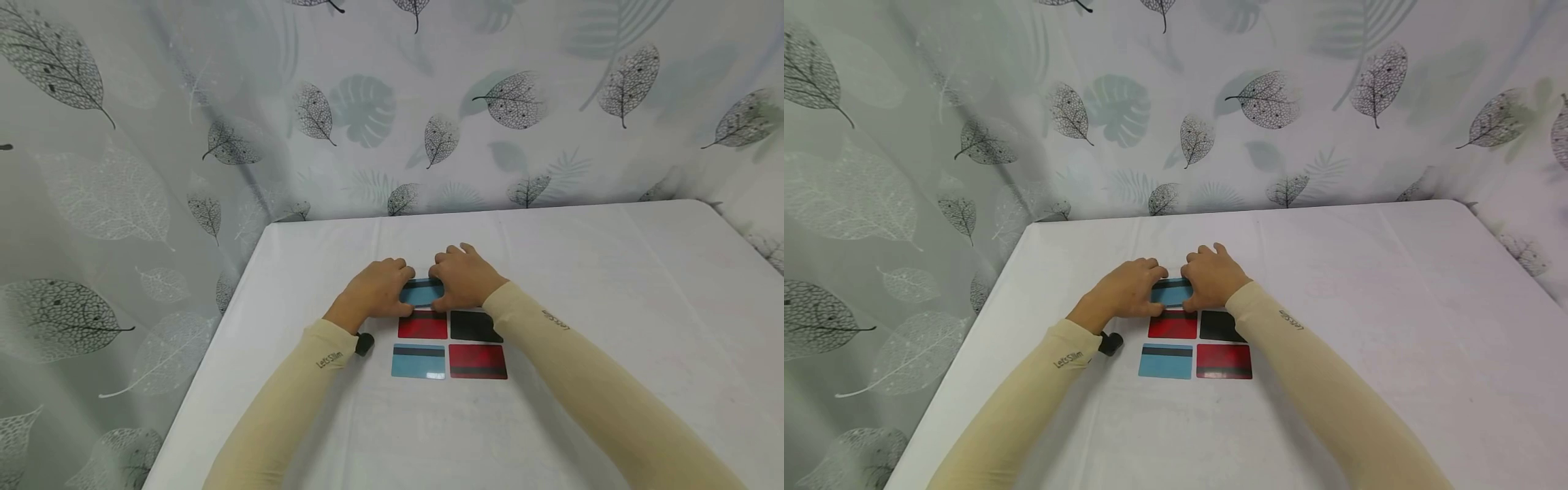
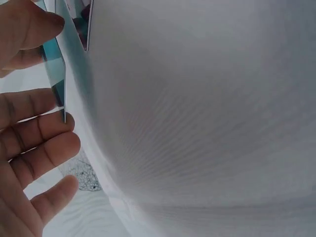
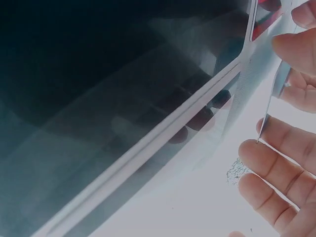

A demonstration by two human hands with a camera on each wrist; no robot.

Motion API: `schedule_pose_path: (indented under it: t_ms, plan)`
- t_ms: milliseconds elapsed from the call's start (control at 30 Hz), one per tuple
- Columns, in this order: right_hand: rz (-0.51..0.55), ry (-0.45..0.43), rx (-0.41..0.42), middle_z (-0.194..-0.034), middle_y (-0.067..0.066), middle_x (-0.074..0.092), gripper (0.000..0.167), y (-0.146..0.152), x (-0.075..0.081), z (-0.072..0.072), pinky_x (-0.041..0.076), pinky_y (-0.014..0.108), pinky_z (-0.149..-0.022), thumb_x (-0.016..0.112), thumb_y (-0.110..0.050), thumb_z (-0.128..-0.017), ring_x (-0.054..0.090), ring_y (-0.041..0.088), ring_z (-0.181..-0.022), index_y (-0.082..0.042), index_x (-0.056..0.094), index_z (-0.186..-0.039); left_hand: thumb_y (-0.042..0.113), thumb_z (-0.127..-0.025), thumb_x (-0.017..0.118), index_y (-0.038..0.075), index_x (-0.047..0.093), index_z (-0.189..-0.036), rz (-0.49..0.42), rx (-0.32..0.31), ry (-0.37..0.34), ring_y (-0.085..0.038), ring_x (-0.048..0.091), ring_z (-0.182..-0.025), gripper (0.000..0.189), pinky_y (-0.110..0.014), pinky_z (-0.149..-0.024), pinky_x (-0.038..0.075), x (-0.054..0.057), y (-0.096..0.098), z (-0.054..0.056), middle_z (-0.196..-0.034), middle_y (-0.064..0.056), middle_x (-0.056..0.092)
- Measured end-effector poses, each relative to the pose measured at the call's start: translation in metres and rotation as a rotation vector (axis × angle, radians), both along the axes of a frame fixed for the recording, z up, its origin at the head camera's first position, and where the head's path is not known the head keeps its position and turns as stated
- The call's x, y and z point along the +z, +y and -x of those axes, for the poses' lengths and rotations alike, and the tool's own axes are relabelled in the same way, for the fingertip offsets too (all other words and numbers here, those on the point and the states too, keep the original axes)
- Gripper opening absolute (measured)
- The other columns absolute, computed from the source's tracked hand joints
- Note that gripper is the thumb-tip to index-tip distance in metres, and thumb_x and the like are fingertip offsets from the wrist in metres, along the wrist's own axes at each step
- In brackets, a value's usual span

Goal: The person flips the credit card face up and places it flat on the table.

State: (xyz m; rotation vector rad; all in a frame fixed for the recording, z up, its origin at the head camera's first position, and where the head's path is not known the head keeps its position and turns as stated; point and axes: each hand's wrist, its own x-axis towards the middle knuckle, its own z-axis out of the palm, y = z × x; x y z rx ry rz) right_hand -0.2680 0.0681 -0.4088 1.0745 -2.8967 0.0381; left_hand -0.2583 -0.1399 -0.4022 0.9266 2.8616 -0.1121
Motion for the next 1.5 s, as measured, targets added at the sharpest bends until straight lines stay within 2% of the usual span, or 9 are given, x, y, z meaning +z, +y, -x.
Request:
schedule_pose_path:
  t_ms: [233, 367, 500, 833, 1067, 1267, 1500]
  plan:
    - [0.016, 0.007, -0.005, -0.099, 0.005, 0.069, 0.047, 0.000, 0.001, -0.002, 0.044, 0.061, -0.108, 0.077, -0.049, -0.079, 0.060, 0.027, -0.099, -0.013, 0.078, -0.108, 0.044, -0.089, 0.072, 0.009, 0.065, -0.122, -0.036, -0.015, 0.029, -0.017, 0.052, -0.094, 0.048, -0.033, -0.085, 0.049, 0.000, -0.004, 0.000, -0.106, -0.002, 0.058]
    - [0.026, 0.001, 0.000, -0.091, 0.004, 0.066, 0.045, 0.000, 0.002, -0.001, 0.051, 0.053, -0.097, 0.077, -0.048, -0.078, 0.059, 0.025, -0.091, -0.011, 0.078, -0.105, 0.044, -0.088, 0.072, 0.010, 0.064, -0.119, -0.057, -0.006, 0.031, -0.017, 0.053, -0.093, 0.047, -0.032, -0.085, 0.049, -0.001, -0.005, 0.001, -0.103, -0.001, 0.058]
    - [0.038, -0.017, 0.011, -0.089, 0.003, 0.064, 0.045, 0.000, 0.001, 0.000, 0.054, 0.047, -0.087, 0.078, -0.046, -0.078, 0.058, 0.023, -0.086, -0.009, 0.077, -0.104, 0.043, -0.087, 0.072, 0.010, 0.064, -0.115, -0.086, 0.010, 0.016, -0.017, 0.053, -0.092, 0.044, -0.032, -0.084, 0.049, -0.001, -0.005, 0.002, -0.101, 0.000, 0.058]
    - [0.041, -0.028, -0.001, -0.091, 0.003, 0.065, 0.048, 0.000, 0.001, -0.001, 0.053, 0.049, -0.087, 0.078, -0.048, -0.079, 0.058, 0.024, -0.088, -0.010, 0.076, -0.108, 0.044, -0.086, 0.071, 0.011, 0.062, -0.114, -0.075, -0.004, 0.039, -0.017, 0.053, -0.091, 0.044, -0.033, -0.082, 0.049, 0.002, -0.005, 0.001, -0.100, 0.000, 0.058]
    - [0.046, -0.018, -0.003, -0.091, 0.002, 0.066, 0.047, 0.000, 0.001, -0.002, 0.051, 0.050, -0.087, 0.077, -0.048, -0.079, 0.058, 0.024, -0.090, -0.012, 0.076, -0.109, 0.046, -0.085, 0.071, 0.012, 0.062, -0.113, -0.050, -0.009, 0.062, -0.018, 0.052, -0.092, 0.045, -0.039, -0.091, 0.048, 0.006, -0.004, 0.000, -0.101, 0.000, 0.057]
    - [0.044, -0.004, -0.003, -0.091, 0.002, 0.067, 0.047, 0.001, -0.001, -0.002, 0.051, 0.050, -0.086, 0.077, -0.049, -0.079, 0.058, 0.023, -0.088, -0.012, 0.077, -0.109, 0.046, -0.085, 0.070, 0.012, 0.062, -0.114, -0.043, -0.022, 0.074, -0.017, 0.052, -0.092, 0.045, -0.036, -0.085, 0.048, 0.008, -0.002, 0.001, -0.102, 0.000, 0.058]
    - [0.066, 0.000, 0.000, -0.090, 0.001, 0.068, 0.047, 0.002, -0.001, -0.003, 0.050, 0.048, -0.085, 0.075, -0.049, -0.079, 0.056, 0.022, -0.086, -0.013, 0.077, -0.110, 0.047, -0.085, 0.070, 0.012, 0.062, -0.115, -0.032, -0.024, 0.070, -0.018, 0.052, -0.094, 0.047, -0.037, -0.086, 0.048, 0.013, -0.001, 0.001, -0.104, -0.001, 0.059]
